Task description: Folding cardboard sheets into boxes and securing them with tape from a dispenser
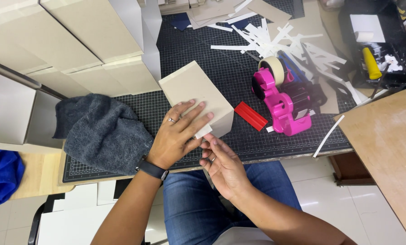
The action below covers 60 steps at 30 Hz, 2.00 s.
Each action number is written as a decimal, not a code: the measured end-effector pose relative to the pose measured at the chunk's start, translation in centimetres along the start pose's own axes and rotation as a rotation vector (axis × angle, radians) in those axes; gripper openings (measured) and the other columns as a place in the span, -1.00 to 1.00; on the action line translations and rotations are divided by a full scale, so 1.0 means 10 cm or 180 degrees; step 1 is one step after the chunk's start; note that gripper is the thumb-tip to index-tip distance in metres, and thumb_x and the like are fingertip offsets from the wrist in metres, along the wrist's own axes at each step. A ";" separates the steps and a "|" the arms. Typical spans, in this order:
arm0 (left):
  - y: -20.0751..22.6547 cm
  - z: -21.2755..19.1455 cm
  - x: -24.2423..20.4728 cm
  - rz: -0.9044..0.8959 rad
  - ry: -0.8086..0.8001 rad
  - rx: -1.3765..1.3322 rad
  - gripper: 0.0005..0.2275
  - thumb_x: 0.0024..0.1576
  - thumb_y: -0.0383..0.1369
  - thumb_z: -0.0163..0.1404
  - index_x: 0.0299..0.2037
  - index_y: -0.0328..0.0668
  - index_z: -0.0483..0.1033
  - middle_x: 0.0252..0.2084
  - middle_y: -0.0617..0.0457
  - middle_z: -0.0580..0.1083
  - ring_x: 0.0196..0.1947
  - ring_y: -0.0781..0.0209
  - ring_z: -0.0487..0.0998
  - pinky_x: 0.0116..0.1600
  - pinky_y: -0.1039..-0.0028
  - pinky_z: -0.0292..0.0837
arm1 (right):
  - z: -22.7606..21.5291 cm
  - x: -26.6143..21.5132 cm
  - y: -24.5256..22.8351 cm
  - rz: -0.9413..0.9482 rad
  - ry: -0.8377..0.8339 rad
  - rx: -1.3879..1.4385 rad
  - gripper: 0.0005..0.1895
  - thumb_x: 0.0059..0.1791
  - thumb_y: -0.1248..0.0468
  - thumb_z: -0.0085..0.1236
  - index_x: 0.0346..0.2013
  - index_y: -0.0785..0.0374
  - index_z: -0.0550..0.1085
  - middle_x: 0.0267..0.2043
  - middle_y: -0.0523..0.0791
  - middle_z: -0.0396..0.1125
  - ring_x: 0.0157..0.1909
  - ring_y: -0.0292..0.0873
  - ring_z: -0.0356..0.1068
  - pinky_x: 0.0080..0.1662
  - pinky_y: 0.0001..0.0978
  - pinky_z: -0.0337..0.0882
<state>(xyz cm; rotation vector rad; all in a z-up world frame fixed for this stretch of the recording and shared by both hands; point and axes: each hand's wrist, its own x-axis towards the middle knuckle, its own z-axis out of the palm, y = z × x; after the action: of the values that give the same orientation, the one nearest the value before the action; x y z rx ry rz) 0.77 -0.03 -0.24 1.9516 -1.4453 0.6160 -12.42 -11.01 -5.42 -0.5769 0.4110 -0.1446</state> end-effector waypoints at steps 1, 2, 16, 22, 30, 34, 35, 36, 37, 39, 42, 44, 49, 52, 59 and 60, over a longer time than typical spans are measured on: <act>-0.01 0.00 0.00 -0.0001 -0.0002 -0.0003 -0.64 0.24 -0.20 0.09 0.25 0.17 0.52 0.27 0.04 0.50 0.31 -0.11 0.43 0.41 0.05 0.25 | 0.00 0.01 0.00 0.0001 0.0003 0.0001 -0.53 0.12 0.20 0.02 0.30 0.29 0.40 -0.12 -0.08 0.35 -0.14 -0.20 0.26 -0.03 -0.25 0.36; -0.02 0.00 -0.01 0.0028 -0.0011 0.0002 -0.68 0.24 -0.19 0.07 0.22 0.19 0.56 0.27 0.04 0.50 0.31 -0.12 0.42 0.41 0.05 0.24 | -0.01 0.01 0.01 -0.0005 0.0014 -0.0001 -0.54 0.12 0.20 0.03 0.30 0.29 0.41 -0.13 -0.09 0.35 -0.14 -0.21 0.26 -0.03 -0.26 0.36; 0.01 -0.18 0.07 -0.0267 -0.0505 -0.0261 -0.53 0.07 -0.31 0.22 0.24 0.19 0.54 0.30 0.03 0.45 0.35 -0.12 0.35 0.45 0.04 0.15 | 0.11 0.17 0.05 -0.0228 0.0473 -0.0311 -0.80 0.05 0.28 0.22 -0.07 0.27 0.49 -0.25 -0.18 0.32 -0.25 -0.27 0.25 -0.12 -0.39 0.40; -0.04 -0.36 0.18 -0.0495 -0.1117 -0.0726 -0.46 0.11 -0.14 -0.01 0.35 -0.04 0.42 0.31 -0.10 0.44 0.40 -0.13 0.27 0.46 0.01 0.05 | 0.13 0.23 0.13 -0.0407 0.0460 -0.0495 -0.89 0.09 0.24 0.17 -0.17 0.20 0.45 -0.29 -0.21 0.31 -0.25 -0.30 0.28 -0.12 -0.45 0.42; -0.07 -0.28 0.19 -0.0521 -0.0732 -0.0774 -0.71 0.29 -0.27 0.02 0.17 -0.11 0.58 0.19 0.01 0.53 0.31 -0.08 0.39 0.31 0.10 0.25 | 0.12 0.26 0.18 -0.0665 0.0513 -0.0936 -0.88 0.14 0.22 0.08 -0.23 0.18 0.41 -0.30 -0.21 0.27 -0.26 -0.31 0.28 -0.13 -0.47 0.42; -0.07 -0.28 0.19 -0.0580 -0.0786 -0.0710 -0.71 0.24 -0.27 0.08 0.15 -0.08 0.59 0.19 0.05 0.53 0.30 -0.04 0.39 0.32 0.13 0.26 | 0.11 0.27 0.22 -0.0688 0.0539 -0.1041 -0.87 0.13 0.19 0.09 -0.21 0.18 0.40 -0.33 -0.23 0.25 -0.26 -0.31 0.29 -0.12 -0.47 0.43; -0.07 -0.27 0.18 -0.0545 -0.0818 -0.0633 -0.72 0.24 -0.28 0.08 0.14 -0.09 0.60 0.20 0.04 0.52 0.31 -0.05 0.38 0.33 0.13 0.25 | 0.12 0.26 0.23 -0.0706 0.0579 -0.1091 -0.87 0.14 0.20 0.07 -0.21 0.17 0.39 -0.34 -0.23 0.23 -0.26 -0.32 0.28 -0.11 -0.47 0.42; -0.06 -0.26 0.18 -0.0495 -0.0843 -0.0556 -0.72 0.25 -0.30 0.07 0.13 -0.11 0.60 0.21 0.03 0.51 0.31 -0.05 0.38 0.34 0.13 0.25 | 0.12 0.25 0.23 -0.0740 0.0617 -0.1141 -0.87 0.15 0.20 0.05 -0.21 0.17 0.38 -0.35 -0.24 0.21 -0.27 -0.32 0.27 -0.10 -0.48 0.41; -0.08 -0.25 0.19 -0.0489 -0.0837 -0.0556 -0.72 0.25 -0.30 0.07 0.13 -0.11 0.60 0.21 0.03 0.51 0.31 -0.05 0.38 0.34 0.13 0.25 | 0.11 0.28 0.24 -0.0748 0.0614 -0.1144 -0.87 0.15 0.20 0.05 -0.21 0.17 0.38 -0.35 -0.24 0.21 -0.27 -0.32 0.27 -0.10 -0.48 0.41; -0.08 -0.24 0.17 -0.0468 -0.0901 -0.0427 -0.70 0.27 -0.28 0.02 0.19 -0.11 0.56 0.23 0.04 0.48 0.33 -0.04 0.35 0.36 0.13 0.23 | 0.09 0.30 0.28 -0.0934 0.0603 -0.1383 -0.86 0.16 0.17 0.02 -0.19 0.14 0.36 -0.35 -0.27 0.20 -0.24 -0.34 0.28 -0.09 -0.51 0.39; -0.05 -0.23 0.15 -0.0432 -0.0869 -0.0424 -0.71 0.30 -0.27 -0.02 0.17 -0.11 0.56 0.24 0.05 0.47 0.34 -0.01 0.33 0.38 0.16 0.19 | 0.06 0.31 0.34 -0.0965 0.0689 -0.1475 -0.85 0.17 0.16 0.00 -0.20 0.13 0.35 -0.37 -0.28 0.18 -0.26 -0.36 0.27 -0.08 -0.52 0.38; -0.07 -0.23 0.15 -0.0466 -0.0866 -0.0513 -0.70 0.29 -0.27 -0.01 0.18 -0.11 0.55 0.24 0.05 0.47 0.35 -0.01 0.33 0.39 0.17 0.19 | 0.10 0.30 0.31 -0.0952 0.0736 -0.1495 -0.85 0.17 0.14 0.00 -0.20 0.12 0.36 -0.38 -0.28 0.17 -0.25 -0.36 0.25 -0.07 -0.51 0.36; -0.08 -0.27 0.14 -0.0431 -0.0878 -0.0604 -0.70 0.29 -0.31 -0.04 0.20 -0.13 0.54 0.25 0.02 0.47 0.36 -0.05 0.32 0.39 0.15 0.19 | 0.12 0.31 0.30 -0.0942 0.0746 -0.1554 -0.85 0.17 0.14 0.01 -0.20 0.11 0.35 -0.38 -0.27 0.14 -0.25 -0.35 0.21 -0.06 -0.48 0.32; -0.08 -0.28 0.14 -0.0409 -0.0884 -0.0684 -0.68 0.27 -0.34 -0.02 0.22 -0.15 0.53 0.26 -0.02 0.46 0.37 -0.07 0.31 0.40 0.13 0.18 | 0.15 0.27 0.27 -0.0944 0.0773 -0.1632 -0.85 0.18 0.14 0.00 -0.20 0.10 0.35 -0.38 -0.29 0.14 -0.24 -0.36 0.21 -0.06 -0.49 0.30; -0.08 -0.28 0.09 -0.0409 -0.1024 -0.0635 -0.64 0.30 -0.31 -0.09 0.30 -0.14 0.45 0.33 -0.03 0.41 0.42 -0.11 0.25 0.48 0.04 0.00 | 0.21 0.22 0.21 -0.0938 0.0724 -0.1613 -0.85 0.17 0.15 0.03 -0.21 0.12 0.36 -0.38 -0.28 0.13 -0.23 -0.35 0.19 -0.07 -0.49 0.29; -0.07 -0.28 0.08 -0.0447 -0.1023 -0.0631 -0.62 0.31 -0.31 -0.11 0.33 -0.12 0.43 0.34 -0.02 0.40 0.43 -0.11 0.23 0.50 0.03 -0.05 | 0.22 0.23 0.20 -0.0935 0.0703 -0.1623 -0.85 0.16 0.15 0.04 -0.21 0.12 0.37 -0.37 -0.29 0.13 -0.23 -0.36 0.18 -0.07 -0.49 0.28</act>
<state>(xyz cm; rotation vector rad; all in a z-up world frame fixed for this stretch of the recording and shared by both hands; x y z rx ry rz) 1.66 1.55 2.13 2.0347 -1.4757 0.0923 -9.42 -8.80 -5.68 -1.1303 0.5816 -0.3937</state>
